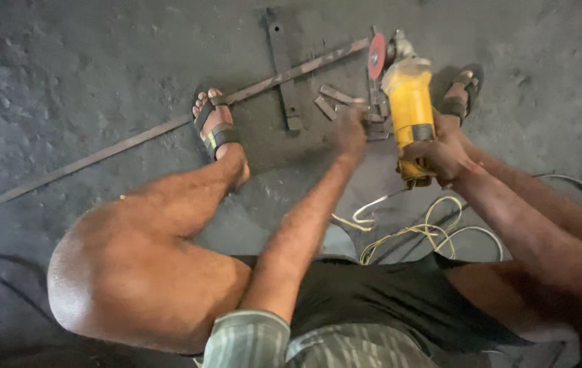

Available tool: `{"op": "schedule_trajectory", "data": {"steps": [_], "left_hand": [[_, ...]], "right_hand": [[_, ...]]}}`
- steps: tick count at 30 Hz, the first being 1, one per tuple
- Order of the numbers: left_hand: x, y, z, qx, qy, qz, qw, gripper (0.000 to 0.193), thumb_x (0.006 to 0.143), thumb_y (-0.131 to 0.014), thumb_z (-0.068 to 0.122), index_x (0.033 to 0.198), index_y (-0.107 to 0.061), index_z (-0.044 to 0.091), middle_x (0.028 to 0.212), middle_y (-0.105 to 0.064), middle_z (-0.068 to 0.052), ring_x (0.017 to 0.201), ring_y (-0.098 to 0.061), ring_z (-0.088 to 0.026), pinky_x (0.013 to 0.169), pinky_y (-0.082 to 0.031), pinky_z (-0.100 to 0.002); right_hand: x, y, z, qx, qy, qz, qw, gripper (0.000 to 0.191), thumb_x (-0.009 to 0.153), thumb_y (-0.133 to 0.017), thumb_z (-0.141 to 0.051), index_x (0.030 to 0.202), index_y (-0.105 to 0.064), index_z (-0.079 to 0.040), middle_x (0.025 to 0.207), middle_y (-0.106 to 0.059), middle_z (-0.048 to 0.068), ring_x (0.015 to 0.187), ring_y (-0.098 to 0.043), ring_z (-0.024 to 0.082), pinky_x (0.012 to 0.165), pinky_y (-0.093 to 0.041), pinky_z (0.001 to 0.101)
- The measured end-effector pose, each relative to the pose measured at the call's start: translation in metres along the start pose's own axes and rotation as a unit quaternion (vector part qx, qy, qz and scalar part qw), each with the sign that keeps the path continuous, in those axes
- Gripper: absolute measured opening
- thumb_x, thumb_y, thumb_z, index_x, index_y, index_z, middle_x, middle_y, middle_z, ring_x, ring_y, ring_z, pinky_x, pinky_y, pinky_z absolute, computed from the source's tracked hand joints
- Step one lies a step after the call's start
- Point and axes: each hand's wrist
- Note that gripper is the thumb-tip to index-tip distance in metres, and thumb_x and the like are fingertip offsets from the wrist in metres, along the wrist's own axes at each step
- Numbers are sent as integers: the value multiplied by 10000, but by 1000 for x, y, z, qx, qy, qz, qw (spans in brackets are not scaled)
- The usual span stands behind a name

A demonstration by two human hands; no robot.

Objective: The person uses an angle grinder to cut a long metal bar into short segments. They repeatedly position the bar, cut it, and set the cut pieces aside on the floor.

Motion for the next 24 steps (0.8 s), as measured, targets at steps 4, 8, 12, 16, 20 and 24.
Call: {"op": "schedule_trajectory", "data": {"steps": [4,8,12,16,20,24], "left_hand": [[-19,-32,26,-262,290,-226,892,404,950,-687,413,1051,-693,22,826,-667,-54,669,-647,-155,573,-532,-298],[4,-42,35,-230,373,-249,864,355,762,-813,253,957,-667,-6,754,-660,-116,595,-658,-255,554,-562,-391],[12,-50,20,-134,320,-75,935,329,665,-814,143,926,-691,-15,796,-692,-70,641,-677,-202,575,-573,-376],[16,-65,4,-133,294,-41,946,335,666,-815,153,919,-677,-16,800,-684,-64,654,-672,-200,589,-568,-370],[24,-74,-6,-143,289,-29,946,355,669,-830,173,927,-674,-14,818,-684,-67,667,-671,-201,603,-568,-369],[35,-75,-10,-105,339,-25,934,370,678,-843,187,949,-663,10,827,-689,-69,663,-667,-199,606,-575,-366]], "right_hand": [[28,1,22,-100,-2,28,995,718,731,-779,-41,1386,-486,-75,1083,-669,84,943,-674,214,798,-562,343],[65,-10,59,-74,118,-6,990,795,786,-791,-100,1482,-405,-92,1141,-661,69,1000,-664,178,824,-564,314],[76,-5,70,-101,88,-22,991,863,782,-812,-90,1518,-362,-107,1113,-662,72,942,-653,169,757,-572,315],[74,5,60,-110,0,-15,994,1039,720,-770,-54,1595,-222,-161,990,-644,100,744,-652,206,560,-546,361],[80,8,52,-89,1,-22,996,1080,707,-784,-56,1611,-199,-150,1001,-648,90,734,-653,166,572,-565,318],[93,1,50,-44,40,-4,998,1041,768,-787,-60,1636,-214,-124,1035,-660,80,756,-655,141,597,-566,304]]}}
Point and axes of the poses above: each hand's wrist, its own x-axis towards the middle knuckle, its own y-axis out of the back of the hand, z = x × y
